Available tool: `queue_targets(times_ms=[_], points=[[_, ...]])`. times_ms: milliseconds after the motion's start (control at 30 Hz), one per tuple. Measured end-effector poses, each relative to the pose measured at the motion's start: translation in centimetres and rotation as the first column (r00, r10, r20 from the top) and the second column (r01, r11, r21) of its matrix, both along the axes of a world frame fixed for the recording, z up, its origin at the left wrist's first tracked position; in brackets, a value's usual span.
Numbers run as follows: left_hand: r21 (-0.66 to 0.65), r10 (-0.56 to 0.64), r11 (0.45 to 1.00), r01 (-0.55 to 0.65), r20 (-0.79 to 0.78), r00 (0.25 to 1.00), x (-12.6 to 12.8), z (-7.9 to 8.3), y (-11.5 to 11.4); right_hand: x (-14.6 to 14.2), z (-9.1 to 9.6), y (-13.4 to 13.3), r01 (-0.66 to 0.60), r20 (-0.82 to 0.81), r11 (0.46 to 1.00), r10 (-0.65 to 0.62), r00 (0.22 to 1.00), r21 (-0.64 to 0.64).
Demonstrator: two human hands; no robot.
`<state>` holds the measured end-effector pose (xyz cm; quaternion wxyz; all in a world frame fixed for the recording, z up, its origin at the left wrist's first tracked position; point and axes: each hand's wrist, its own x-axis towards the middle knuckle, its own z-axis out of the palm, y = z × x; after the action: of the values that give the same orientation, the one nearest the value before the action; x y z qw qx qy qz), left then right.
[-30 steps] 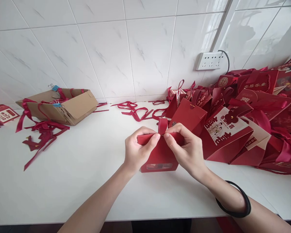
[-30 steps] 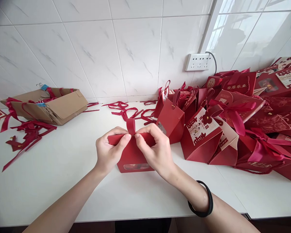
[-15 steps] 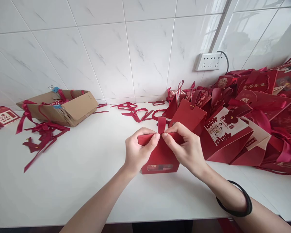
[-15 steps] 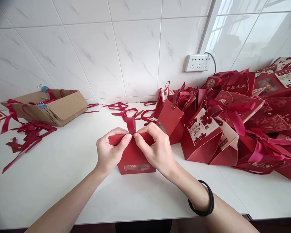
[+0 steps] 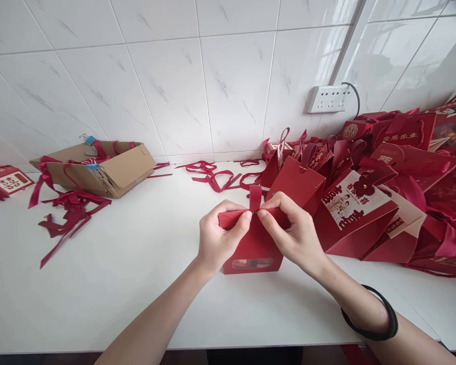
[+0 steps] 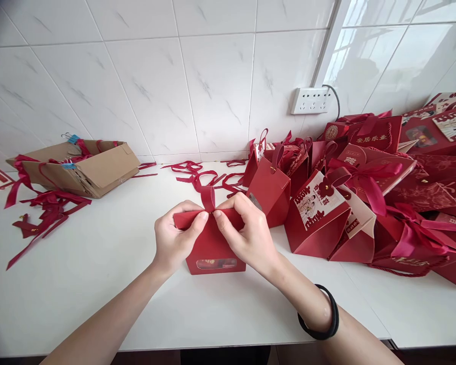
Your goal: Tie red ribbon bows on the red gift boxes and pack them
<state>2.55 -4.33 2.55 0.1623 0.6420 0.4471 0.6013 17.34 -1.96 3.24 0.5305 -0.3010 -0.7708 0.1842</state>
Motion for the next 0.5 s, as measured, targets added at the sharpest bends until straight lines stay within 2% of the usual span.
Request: queue_targets(times_ms=[67,133,200,267,333,433,500], points=[[0.101,0.001,0.995,0.003,-0.039,0.999,0.1,-0.1,-0.2,0.5,0.2,0.2,-0.085,-0.060,0.996,0.085,0.995,0.003],[0.287,-0.008,0.957,0.040,-0.111,0.994,0.1,-0.2,-0.3,1.2,0.5,0.6,-0.098,-0.240,0.995,0.101,0.965,0.025],[0.526,0.015,0.841,0.127,-0.258,0.966,-0.1,-0.4,-0.2,2.0,0.9,1.0,-0.008,-0.461,0.999,0.031,0.887,0.051],[0.689,0.116,0.692,0.216,-0.402,0.908,-0.5,-0.5,0.0,2.6,1.4,1.3,0.083,-0.561,0.995,-0.041,0.827,0.049],[0.753,0.233,0.613,0.239,-0.461,0.857,-0.9,-0.6,0.3,2.9,1.6,1.6,0.084,-0.549,0.996,-0.076,0.833,-0.010],[0.773,0.298,0.592,0.230,-0.475,0.828,-1.4,-0.7,0.5,3.0,1.5,1.9,0.071,-0.516,0.993,-0.108,0.850,-0.090],[0.772,0.304,0.586,0.246,-0.491,0.816,-1.7,-0.7,0.5,2.8,1.1,2.0,0.054,-0.503,0.994,-0.093,0.859,-0.090]])
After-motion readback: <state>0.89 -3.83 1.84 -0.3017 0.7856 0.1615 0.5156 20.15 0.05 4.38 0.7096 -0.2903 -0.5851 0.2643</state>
